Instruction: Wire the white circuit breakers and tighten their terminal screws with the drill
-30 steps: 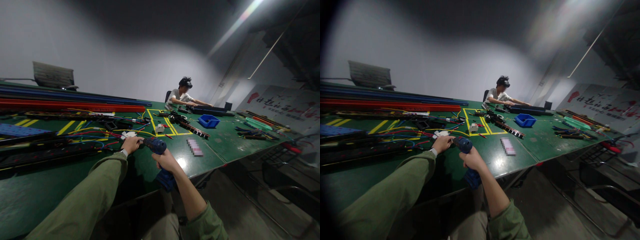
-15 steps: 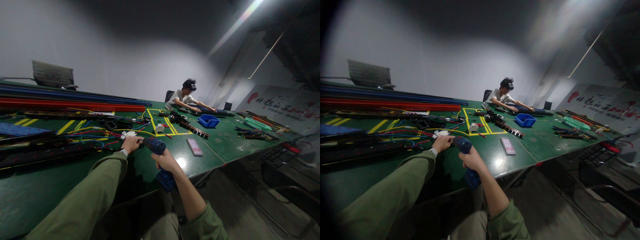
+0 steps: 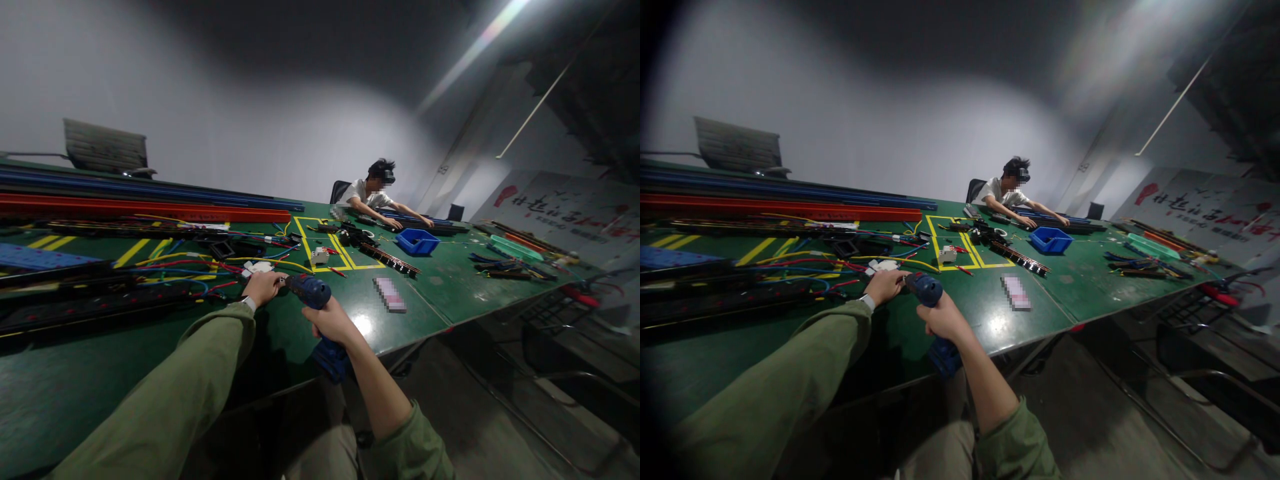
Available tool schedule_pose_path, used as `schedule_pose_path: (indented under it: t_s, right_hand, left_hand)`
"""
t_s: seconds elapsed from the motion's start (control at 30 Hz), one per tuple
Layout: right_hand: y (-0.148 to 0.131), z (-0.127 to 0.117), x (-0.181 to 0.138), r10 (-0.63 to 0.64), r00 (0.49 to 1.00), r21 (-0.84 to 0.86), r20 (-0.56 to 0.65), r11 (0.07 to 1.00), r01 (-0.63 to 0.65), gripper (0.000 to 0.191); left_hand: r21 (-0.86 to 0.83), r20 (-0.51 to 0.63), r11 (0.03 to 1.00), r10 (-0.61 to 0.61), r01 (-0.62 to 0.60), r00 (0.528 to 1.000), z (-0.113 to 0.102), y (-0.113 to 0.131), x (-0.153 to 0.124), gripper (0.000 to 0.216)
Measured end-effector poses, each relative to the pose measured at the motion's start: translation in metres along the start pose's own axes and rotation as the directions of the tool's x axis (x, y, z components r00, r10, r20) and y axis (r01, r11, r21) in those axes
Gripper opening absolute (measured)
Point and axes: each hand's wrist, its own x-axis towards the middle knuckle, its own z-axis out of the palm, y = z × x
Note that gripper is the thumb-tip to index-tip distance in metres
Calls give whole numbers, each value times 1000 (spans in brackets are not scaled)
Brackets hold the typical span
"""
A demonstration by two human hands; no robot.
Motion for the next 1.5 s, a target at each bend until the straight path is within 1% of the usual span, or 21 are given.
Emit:
schedule_pose_path:
  t_s: [0.23,0.77,0.97,1.27,1.5]
  right_hand:
    - [0,0,0,-11,1000,11,-3,1000,11,17]
    - [2,0,1,-21,1000,13,4,1000,21,15]
    - [4,0,1,-12,1000,13,-14,1000,12,15]
    - [6,0,2,-31,1000,31,-2,999,31,16]
    - [1,1,-1,-19,1000,9,-9,1000,19,17]
  left_hand:
    - [-21,-1,1000,-14,14,1000,0,0,0,37]
    - [-13,-31,1000,26,-26,999,2,-1,0,37]
    - [-18,-24,1000,11,-11,1000,2,-1,0,37]
    - [-10,-27,999,31,-31,999,7,-5,1,38]
    - [-10,-18,1000,24,-24,1000,8,-7,2,37]
